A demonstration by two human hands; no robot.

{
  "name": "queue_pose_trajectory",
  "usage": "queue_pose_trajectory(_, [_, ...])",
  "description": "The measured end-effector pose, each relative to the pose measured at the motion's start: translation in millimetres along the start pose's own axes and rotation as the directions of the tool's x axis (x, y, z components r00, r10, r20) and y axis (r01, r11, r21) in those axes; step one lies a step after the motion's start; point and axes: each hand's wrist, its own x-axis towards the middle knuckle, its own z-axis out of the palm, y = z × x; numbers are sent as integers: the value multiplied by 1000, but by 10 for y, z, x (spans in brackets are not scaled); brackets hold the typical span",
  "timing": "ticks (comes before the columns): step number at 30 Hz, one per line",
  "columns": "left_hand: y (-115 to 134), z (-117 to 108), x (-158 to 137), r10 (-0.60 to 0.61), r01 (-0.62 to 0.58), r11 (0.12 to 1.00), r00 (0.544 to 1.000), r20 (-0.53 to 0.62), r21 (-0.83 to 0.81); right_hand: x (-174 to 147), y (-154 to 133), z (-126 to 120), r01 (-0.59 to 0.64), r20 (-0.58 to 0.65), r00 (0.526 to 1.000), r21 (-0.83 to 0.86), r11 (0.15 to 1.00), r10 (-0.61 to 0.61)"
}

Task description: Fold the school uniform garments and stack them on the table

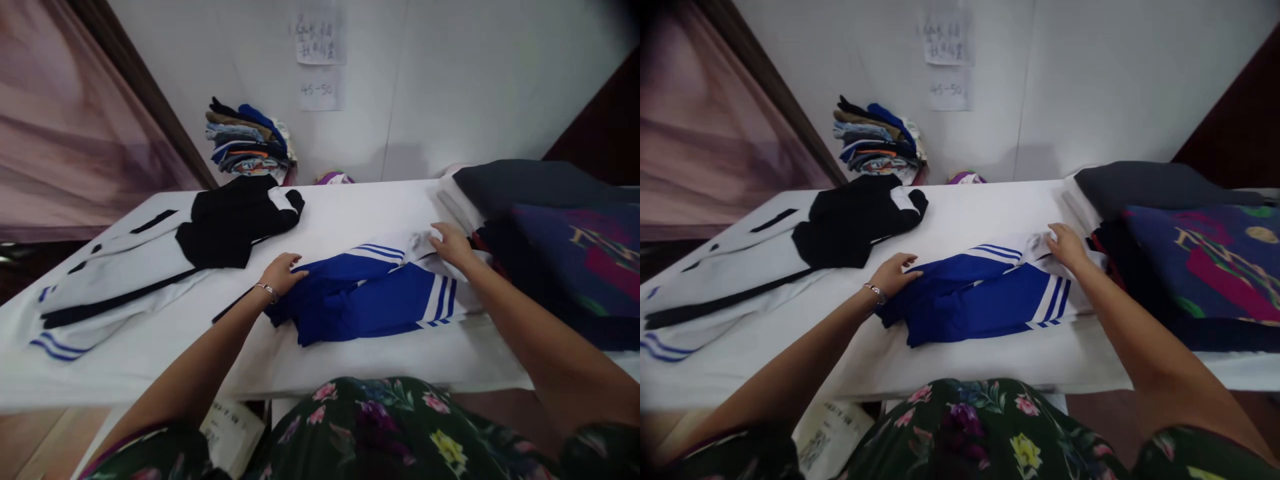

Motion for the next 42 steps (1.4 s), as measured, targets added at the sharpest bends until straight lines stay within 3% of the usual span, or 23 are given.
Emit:
queue_pose_trajectory(3, [65, -38, -375, 32, -44, 994, 993, -113, -100, -389, -510, -29, 229, 31, 968, 311, 923, -250])
queue_pose_trajectory(5, [151, 21, -650, 63, -74, 984, 995, -75, -161, -703, -860, -27, 326, 94, 907, 461, 825, -411])
queue_pose_trajectory(8, [320, 207, -971, 101, -103, 979, 995, -24, -174, -1087, -1255, 23, 436, 137, 808, 514, 739, -572])
queue_pose_trajectory(11, [476, 399, -1081, 35, -42, 992, 998, -53, -122, -1274, -1458, 126, 484, 179, 758, 491, 724, -627])
queue_pose_trajectory(14, [576, 527, -1028, -25, 19, 998, 995, -100, -64, -1341, -1541, 252, 477, 235, 760, 433, 765, -607])
queue_pose_trajectory(19, [640, 584, -976, 70, -90, 992, 977, -200, -93, -1418, -1572, 340, 483, 347, 742, 317, 816, -574])
queue_pose_trajectory(21, [623, 544, -1025, 9, -55, 981, 970, -245, -185, -1442, -1540, 312, 490, 343, 749, 289, 822, -567])
queue_pose_trajectory(25, [498, 440, -1157, -209, 132, 959, 926, -315, -250, -1475, -1392, 286, 477, 295, 804, 197, 856, -516])
queue_pose_trajectory(29, [367, 446, -1231, -299, 256, 942, 935, -191, -219, -1513, -1271, 350, 488, 312, 807, 126, 864, -501])
queue_pose_trajectory(34, [322, 472, -1248, -288, 262, 943, 951, -110, -205, -1526, -1162, 229, 492, 307, 799, 158, 856, -516])
queue_pose_trajectory(36, [299, 453, -1242, -266, 245, 951, 959, -98, -188, -1497, -1003, 131, 456, 227, 847, 149, 877, -480])
queue_pose_trajectory(39, [255, 410, -1207, -233, 223, 969, 968, -94, -105, -1404, -610, 10, 327, 60, 941, 90, 941, -333])
queue_pose_trajectory(42, [248, 372, -1149, -118, 116, 993, 971, -210, -24, -1272, -187, -70, 192, -12, 981, 24, 981, -192])
